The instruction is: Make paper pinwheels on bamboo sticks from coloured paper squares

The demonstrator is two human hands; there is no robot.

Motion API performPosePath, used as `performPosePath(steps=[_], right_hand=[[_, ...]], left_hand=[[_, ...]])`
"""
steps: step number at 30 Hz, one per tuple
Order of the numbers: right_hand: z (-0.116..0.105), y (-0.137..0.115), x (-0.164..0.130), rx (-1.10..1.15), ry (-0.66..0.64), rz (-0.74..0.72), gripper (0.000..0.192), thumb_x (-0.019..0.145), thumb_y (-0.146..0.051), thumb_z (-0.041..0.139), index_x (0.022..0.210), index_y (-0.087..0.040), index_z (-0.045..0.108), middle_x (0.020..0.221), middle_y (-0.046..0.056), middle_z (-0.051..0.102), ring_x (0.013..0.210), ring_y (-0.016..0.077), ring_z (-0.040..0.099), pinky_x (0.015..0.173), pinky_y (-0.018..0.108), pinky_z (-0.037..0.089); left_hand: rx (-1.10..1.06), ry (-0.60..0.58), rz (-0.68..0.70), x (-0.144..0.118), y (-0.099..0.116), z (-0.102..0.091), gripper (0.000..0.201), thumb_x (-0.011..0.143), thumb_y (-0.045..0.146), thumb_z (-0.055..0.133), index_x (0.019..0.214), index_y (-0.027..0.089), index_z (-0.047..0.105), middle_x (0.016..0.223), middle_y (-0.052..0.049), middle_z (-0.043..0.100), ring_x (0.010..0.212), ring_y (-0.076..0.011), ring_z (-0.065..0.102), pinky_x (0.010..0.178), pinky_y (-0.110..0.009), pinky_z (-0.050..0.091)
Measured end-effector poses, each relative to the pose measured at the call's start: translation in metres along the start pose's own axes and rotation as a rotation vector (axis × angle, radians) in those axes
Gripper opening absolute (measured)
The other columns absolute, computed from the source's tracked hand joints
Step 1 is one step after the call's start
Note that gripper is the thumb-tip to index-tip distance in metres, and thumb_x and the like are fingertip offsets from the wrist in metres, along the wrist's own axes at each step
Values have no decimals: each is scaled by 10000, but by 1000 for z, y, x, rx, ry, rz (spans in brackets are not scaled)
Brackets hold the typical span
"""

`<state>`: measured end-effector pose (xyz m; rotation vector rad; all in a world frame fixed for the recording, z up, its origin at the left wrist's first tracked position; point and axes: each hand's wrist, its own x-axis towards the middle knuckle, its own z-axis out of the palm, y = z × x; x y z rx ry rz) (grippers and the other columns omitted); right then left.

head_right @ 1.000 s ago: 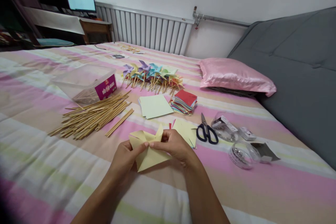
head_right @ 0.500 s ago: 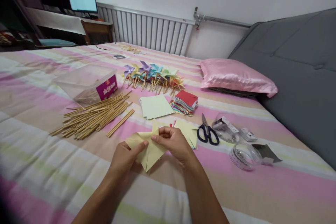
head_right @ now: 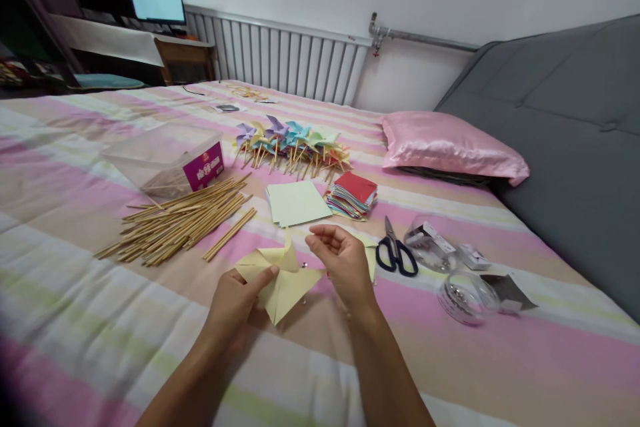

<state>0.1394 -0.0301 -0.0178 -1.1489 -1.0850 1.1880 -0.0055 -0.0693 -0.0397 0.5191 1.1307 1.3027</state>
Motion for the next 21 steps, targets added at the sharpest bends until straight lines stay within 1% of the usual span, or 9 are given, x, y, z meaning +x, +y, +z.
performPosePath(steps=[2, 4, 6, 9, 11, 13, 16, 18, 21], right_hand=[[-3, -5, -2, -16, 41, -104, 284, 631, -352, 759, 834, -180, 660, 683, -3, 611, 593, 102, 524, 573, 231, 434], [-8, -12, -7, -56, -28, -160, 226, 674, -336, 728, 830, -187, 659, 642, -10, 596, 522, 90, 492, 501, 218, 417], [-14, -19, -13, -134, -241, -120, 205, 700, -323, 706, 849, -186, 671, 608, -2, 609, 481, 98, 502, 446, 214, 406], [-19, -25, -19, -279, -649, 61, 276, 702, -289, 695, 957, -184, 692, 667, 28, 672, 502, 126, 578, 469, 232, 450], [-19, -22, -19, -331, -781, 127, 335, 696, -251, 689, 1027, -198, 687, 745, 39, 699, 546, 138, 618, 523, 247, 483], [-17, -17, -16, -352, -789, 108, 340, 696, -212, 675, 1036, -210, 691, 783, 40, 711, 602, 149, 644, 563, 249, 495], [-10, -8, -12, -373, -732, 18, 271, 699, -173, 655, 959, -209, 722, 764, 35, 716, 650, 159, 654, 585, 246, 494], [-6, -4, -10, -365, -686, -22, 214, 700, -160, 645, 888, -201, 739, 719, 30, 713, 625, 154, 646, 587, 248, 491], [-1, -1, -10, -333, -626, -23, 147, 705, -184, 654, 823, -184, 742, 653, 27, 697, 564, 139, 621, 550, 239, 472]], left_hand=[[-48, 20, -5, 0, 1, 0, 387, 534, 266, 792, 862, 76, 711, 762, -123, 721, 672, -244, 674, 594, -295, 509], [-94, 33, -12, 0, 2, 0, 409, 560, 258, 778, 917, 74, 699, 777, -126, 723, 674, -240, 677, 600, -299, 520], [-129, 43, -10, 0, 4, 0, 407, 592, 246, 760, 955, 76, 686, 787, -121, 725, 680, -235, 679, 605, -296, 525], [-171, 39, -3, -1, 7, -1, 380, 621, 236, 740, 960, 73, 682, 814, -118, 727, 718, -233, 679, 632, -290, 526], [-186, 17, -14, 0, 8, -2, 364, 634, 234, 730, 952, 64, 684, 825, -124, 726, 748, -238, 677, 652, -294, 526], [-190, -1, -20, 1, 8, -3, 355, 644, 227, 720, 956, 61, 684, 830, -126, 725, 769, -242, 675, 663, -296, 524], [-191, -21, -8, 1, 8, -5, 343, 666, 219, 703, 972, 66, 681, 848, -125, 723, 787, -240, 672, 667, -290, 521], [-194, -33, -4, 1, 8, -5, 341, 671, 214, 700, 978, 68, 680, 865, -125, 722, 791, -236, 670, 666, -285, 519], [-212, -56, -26, 0, 8, -5, 354, 660, 221, 711, 976, 62, 680, 870, -131, 720, 771, -236, 670, 659, -291, 519]])
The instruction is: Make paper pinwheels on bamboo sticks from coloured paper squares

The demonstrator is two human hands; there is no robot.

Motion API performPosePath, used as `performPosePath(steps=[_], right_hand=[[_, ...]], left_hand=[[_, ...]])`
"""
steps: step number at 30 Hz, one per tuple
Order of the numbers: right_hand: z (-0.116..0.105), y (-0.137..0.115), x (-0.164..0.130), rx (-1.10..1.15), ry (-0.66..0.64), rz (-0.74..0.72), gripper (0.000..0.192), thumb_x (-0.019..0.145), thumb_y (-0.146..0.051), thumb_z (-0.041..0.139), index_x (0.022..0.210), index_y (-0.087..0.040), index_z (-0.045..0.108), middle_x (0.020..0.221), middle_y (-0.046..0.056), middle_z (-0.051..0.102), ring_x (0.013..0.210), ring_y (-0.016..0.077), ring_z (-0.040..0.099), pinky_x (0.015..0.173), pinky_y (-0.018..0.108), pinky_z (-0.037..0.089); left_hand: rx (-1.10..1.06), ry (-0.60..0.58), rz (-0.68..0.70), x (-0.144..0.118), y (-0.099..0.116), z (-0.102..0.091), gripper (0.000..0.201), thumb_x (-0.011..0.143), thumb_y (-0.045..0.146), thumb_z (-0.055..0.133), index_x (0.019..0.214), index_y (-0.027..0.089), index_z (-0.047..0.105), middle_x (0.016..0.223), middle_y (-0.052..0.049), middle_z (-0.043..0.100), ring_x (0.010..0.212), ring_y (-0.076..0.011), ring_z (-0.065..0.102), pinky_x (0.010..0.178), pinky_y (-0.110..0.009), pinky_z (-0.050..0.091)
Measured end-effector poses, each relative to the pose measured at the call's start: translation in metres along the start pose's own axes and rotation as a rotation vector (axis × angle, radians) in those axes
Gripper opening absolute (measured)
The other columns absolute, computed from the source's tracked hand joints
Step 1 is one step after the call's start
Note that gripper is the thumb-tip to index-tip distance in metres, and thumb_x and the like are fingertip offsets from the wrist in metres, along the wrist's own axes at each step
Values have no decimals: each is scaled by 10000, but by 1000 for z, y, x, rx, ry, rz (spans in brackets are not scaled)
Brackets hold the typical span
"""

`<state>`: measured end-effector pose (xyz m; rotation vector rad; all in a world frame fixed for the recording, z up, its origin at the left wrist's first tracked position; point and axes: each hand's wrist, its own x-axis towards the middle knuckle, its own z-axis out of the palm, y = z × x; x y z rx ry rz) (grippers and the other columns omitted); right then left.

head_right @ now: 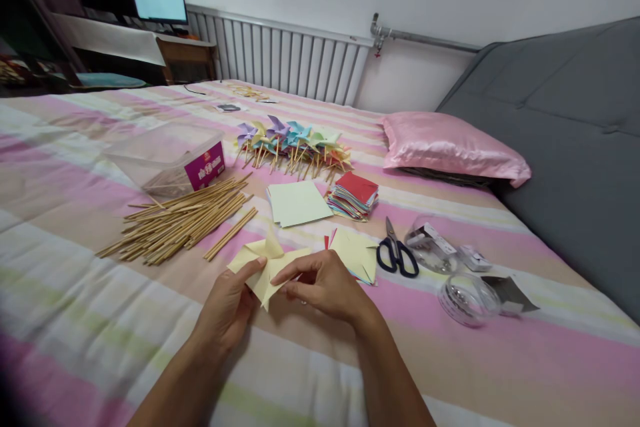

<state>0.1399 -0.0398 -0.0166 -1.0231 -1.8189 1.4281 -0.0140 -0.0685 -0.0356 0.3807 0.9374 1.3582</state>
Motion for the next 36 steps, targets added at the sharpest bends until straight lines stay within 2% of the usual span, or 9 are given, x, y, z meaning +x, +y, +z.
performPosePath(steps=[3, 7, 13, 18, 23, 29, 36], right_hand=[[5, 1, 3, 23, 40, 0, 126, 704, -269, 687, 751, -160, 731, 613, 26, 669, 505, 117, 573, 492, 222, 434], [13, 5, 8, 104, 148, 14, 218, 710, -364, 690, 703, -147, 708, 563, 17, 635, 458, 103, 532, 427, 204, 395], [21, 6, 13, 115, 301, 62, 223, 678, -366, 709, 695, -143, 702, 607, 39, 669, 489, 114, 569, 460, 202, 415], [25, 4, 12, 107, 383, 124, 232, 663, -370, 705, 660, -141, 668, 571, 40, 653, 454, 122, 553, 427, 210, 396], [25, 7, 12, 103, 428, 161, 283, 657, -422, 704, 658, -143, 654, 546, 43, 645, 438, 132, 544, 416, 220, 382], [25, 11, 14, 115, 460, 149, 313, 653, -457, 707, 638, -152, 641, 521, 31, 630, 448, 136, 553, 439, 227, 396], [27, 11, 14, 110, 479, 139, 314, 660, -458, 698, 632, -153, 630, 515, 28, 637, 438, 141, 563, 438, 230, 403]], left_hand=[[0, 0, -20, -1, 0, 1, 350, 662, 254, 717, 948, 55, 684, 812, -127, 721, 734, -236, 671, 640, -301, 519], [14, 21, 25, -1, 0, 2, 295, 648, 226, 722, 886, 55, 688, 731, -97, 714, 709, -224, 667, 624, -288, 516], [43, 53, 57, 1, -3, 4, 326, 650, 241, 724, 928, 77, 678, 717, -73, 706, 678, -204, 658, 599, -275, 510], [76, 82, 90, -1, -4, 4, 284, 623, 241, 749, 846, 79, 682, 682, -66, 691, 619, -174, 640, 573, -250, 499], [129, 92, 121, -1, -6, 2, 268, 611, 264, 764, 805, 96, 686, 657, -45, 675, 562, -140, 608, 534, -230, 486], [211, 85, 160, 3, -10, -1, 295, 618, 324, 763, 793, 96, 696, 691, -60, 676, 580, -148, 606, 547, -246, 492], [222, 98, 146, 5, -12, -2, 287, 615, 314, 764, 784, 92, 698, 638, -40, 640, 548, -132, 572, 550, -255, 488]])
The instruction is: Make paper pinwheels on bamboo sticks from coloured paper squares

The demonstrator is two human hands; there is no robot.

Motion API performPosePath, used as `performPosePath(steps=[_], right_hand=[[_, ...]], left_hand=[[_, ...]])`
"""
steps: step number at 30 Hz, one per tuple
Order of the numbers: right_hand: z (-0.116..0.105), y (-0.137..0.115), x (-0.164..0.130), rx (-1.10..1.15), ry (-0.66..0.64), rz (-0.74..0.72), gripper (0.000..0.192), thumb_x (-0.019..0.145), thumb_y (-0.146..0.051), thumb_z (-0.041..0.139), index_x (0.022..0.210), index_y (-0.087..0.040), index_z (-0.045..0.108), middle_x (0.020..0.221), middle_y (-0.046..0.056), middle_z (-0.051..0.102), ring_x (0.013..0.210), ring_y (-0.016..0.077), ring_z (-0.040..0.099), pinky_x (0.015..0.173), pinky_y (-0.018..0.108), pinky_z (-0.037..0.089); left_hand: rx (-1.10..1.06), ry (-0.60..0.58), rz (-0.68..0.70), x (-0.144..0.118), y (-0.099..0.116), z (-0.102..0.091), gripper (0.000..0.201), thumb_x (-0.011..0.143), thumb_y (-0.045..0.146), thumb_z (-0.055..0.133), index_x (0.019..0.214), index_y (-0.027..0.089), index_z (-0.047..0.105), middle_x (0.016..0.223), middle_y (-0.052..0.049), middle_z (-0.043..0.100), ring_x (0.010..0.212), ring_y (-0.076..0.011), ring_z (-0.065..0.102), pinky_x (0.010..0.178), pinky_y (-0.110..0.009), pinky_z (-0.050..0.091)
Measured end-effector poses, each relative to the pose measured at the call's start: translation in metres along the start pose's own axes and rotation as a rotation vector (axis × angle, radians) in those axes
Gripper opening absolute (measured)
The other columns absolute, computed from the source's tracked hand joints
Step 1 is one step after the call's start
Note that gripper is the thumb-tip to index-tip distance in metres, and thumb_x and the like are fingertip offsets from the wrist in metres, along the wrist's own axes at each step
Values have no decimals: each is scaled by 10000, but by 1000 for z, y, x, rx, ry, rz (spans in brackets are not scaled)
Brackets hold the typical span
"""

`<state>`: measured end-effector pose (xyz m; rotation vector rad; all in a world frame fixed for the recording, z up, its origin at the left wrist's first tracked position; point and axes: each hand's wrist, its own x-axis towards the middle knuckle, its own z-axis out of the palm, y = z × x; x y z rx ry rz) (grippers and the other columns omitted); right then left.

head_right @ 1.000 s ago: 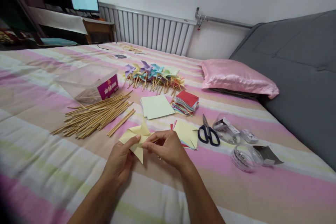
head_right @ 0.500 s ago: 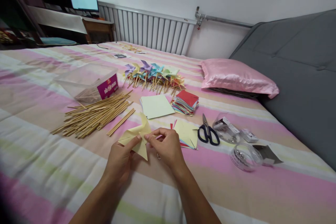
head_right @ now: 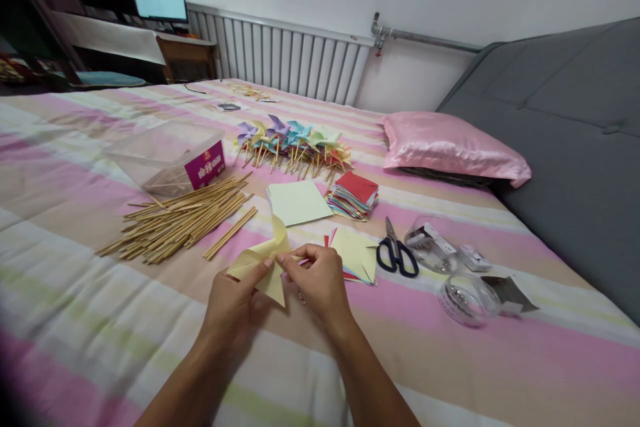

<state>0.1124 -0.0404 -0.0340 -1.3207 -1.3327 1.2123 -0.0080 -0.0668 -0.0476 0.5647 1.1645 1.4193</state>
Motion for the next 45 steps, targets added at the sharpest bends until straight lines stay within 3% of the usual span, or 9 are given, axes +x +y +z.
performPosePath(steps=[17, 20, 23, 25, 27, 29, 32, 40, 45], right_hand=[[3, -8, -7, -162, 65, -82, 246, 694, -404, 665, 653, -172, 593, 538, 24, 633, 508, 166, 616, 473, 228, 431], [5, -8, -7, -97, 103, -131, 292, 672, -387, 695, 828, -191, 546, 640, -3, 638, 512, 147, 620, 489, 225, 449], [7, -6, -5, -3, 164, -149, 575, 640, -379, 728, 1103, -217, 428, 859, 16, 651, 543, 133, 633, 533, 241, 485], [8, -6, -4, 71, 139, -118, 705, 628, -384, 738, 1201, -218, 364, 928, 39, 644, 598, 143, 649, 578, 258, 506], [9, -5, -4, 143, 41, -69, 639, 633, -394, 734, 1159, -185, 438, 891, 53, 654, 663, 163, 654, 615, 269, 510], [11, -5, -3, 200, -45, -24, 447, 644, -405, 724, 974, -145, 572, 800, 61, 662, 684, 171, 639, 629, 269, 497], [13, -5, -4, 266, -33, 18, 308, 625, -396, 741, 729, -126, 635, 685, 49, 647, 613, 144, 585, 602, 257, 461], [7, -1, -1, 374, 3, 92, 270, 578, -350, 766, 587, -133, 605, 529, -15, 548, 502, 96, 474, 528, 233, 384], [-15, -1, 4, 413, -178, 176, 263, 559, -320, 767, 570, -132, 584, 548, -14, 534, 516, 90, 466, 543, 233, 387]], left_hand=[[-78, -6, -20, -5, 6, 3, 316, 607, 274, 780, 850, 86, 706, 732, -68, 700, 648, -163, 631, 598, -249, 500], [-176, -46, -45, -7, 9, 4, 306, 632, 273, 762, 866, 86, 697, 762, -79, 711, 673, -182, 651, 628, -270, 516], [-245, -47, -66, -6, 11, 4, 318, 636, 264, 756, 893, 88, 693, 796, -87, 718, 701, -200, 663, 656, -293, 525], [-266, -40, -74, -5, 11, 3, 318, 636, 248, 755, 904, 87, 691, 812, -89, 720, 725, -207, 667, 680, -302, 527], [-272, -54, -74, -5, 11, 3, 305, 652, 239, 745, 912, 89, 689, 830, -89, 721, 754, -210, 669, 706, -306, 526], [-271, -71, -60, -6, 11, 4, 296, 667, 237, 735, 922, 95, 688, 852, -84, 721, 787, -211, 667, 726, -305, 523], [-256, -80, -31, -7, 10, 5, 297, 665, 237, 738, 926, 106, 689, 869, -75, 720, 826, -209, 660, 740, -300, 520], [-198, -110, -82, -9, 10, 6, 301, 636, 275, 760, 877, 107, 697, 763, -66, 709, 711, -182, 648, 678, -273, 502], [-165, -232, -169, -14, 19, 5, 299, 661, 365, 726, 817, 112, 703, 661, -67, 680, 581, -174, 618, 563, -266, 477]])
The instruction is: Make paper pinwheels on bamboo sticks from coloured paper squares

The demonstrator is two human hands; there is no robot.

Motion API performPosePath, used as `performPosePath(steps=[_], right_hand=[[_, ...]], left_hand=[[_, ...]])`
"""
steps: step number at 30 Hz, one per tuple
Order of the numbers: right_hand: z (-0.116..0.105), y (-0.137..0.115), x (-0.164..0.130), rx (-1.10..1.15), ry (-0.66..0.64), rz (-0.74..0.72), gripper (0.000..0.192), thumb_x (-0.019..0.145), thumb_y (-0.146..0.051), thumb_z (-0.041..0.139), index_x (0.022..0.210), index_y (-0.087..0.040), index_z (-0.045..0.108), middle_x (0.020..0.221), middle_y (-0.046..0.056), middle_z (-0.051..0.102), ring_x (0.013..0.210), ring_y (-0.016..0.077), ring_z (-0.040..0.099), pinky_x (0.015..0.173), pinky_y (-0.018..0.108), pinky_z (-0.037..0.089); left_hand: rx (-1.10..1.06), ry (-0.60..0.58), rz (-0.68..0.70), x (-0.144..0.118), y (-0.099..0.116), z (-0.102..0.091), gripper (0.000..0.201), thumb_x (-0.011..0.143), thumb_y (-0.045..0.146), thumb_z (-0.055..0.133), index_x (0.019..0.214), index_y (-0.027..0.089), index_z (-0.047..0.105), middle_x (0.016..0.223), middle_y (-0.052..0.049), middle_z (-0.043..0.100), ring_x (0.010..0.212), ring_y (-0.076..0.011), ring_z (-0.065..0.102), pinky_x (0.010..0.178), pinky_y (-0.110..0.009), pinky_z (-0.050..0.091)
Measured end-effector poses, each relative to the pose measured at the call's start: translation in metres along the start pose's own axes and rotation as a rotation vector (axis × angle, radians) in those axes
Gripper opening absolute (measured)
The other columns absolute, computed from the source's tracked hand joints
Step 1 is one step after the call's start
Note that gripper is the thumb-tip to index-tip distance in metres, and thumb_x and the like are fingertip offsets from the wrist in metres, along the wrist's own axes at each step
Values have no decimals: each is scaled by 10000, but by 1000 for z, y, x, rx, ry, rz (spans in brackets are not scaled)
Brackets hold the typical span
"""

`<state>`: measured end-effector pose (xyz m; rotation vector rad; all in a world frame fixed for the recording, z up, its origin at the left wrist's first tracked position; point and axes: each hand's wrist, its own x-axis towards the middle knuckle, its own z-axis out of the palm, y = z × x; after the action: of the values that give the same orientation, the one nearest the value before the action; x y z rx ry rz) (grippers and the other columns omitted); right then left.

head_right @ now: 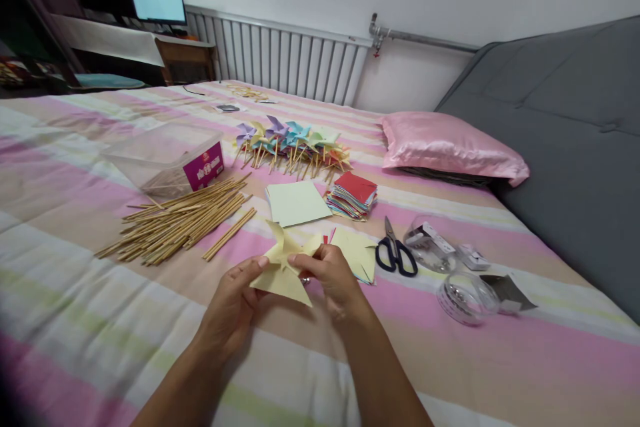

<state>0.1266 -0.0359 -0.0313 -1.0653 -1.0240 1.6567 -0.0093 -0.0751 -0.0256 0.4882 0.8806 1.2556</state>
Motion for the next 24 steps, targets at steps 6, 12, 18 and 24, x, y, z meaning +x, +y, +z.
performPosePath(steps=[6, 12, 18, 24], right_hand=[[-5, -8, -3, -110, -39, 83, 269, 509, -296, 774, 535, -134, 561, 523, -24, 525, 509, 89, 449, 513, 227, 370], [-8, -6, -2, -234, -99, 67, 239, 577, -293, 749, 575, -127, 577, 505, -46, 491, 477, 70, 416, 462, 200, 322], [-7, -5, -1, -323, -84, 1, 256, 609, -359, 744, 695, -129, 674, 620, 11, 644, 534, 127, 560, 523, 232, 421], [-5, -6, 3, -379, -16, -195, 370, 601, -381, 765, 865, -153, 644, 780, 39, 660, 709, 158, 612, 639, 254, 477]], left_hand=[[204, 10, 15, 5, -4, -4, 276, 570, 321, 781, 740, 111, 724, 640, -66, 674, 526, -136, 566, 498, -208, 401], [338, 84, 64, 14, -12, -11, 240, 514, 256, 795, 690, 107, 726, 595, -61, 662, 500, -131, 545, 465, -200, 374], [291, 124, 38, 16, -14, -12, 251, 487, 262, 799, 663, 111, 703, 580, -67, 666, 508, -162, 584, 469, -216, 393], [175, 221, 18, 11, -7, -5, 247, 505, 257, 778, 687, 115, 688, 539, -33, 647, 457, -136, 564, 457, -215, 402]])
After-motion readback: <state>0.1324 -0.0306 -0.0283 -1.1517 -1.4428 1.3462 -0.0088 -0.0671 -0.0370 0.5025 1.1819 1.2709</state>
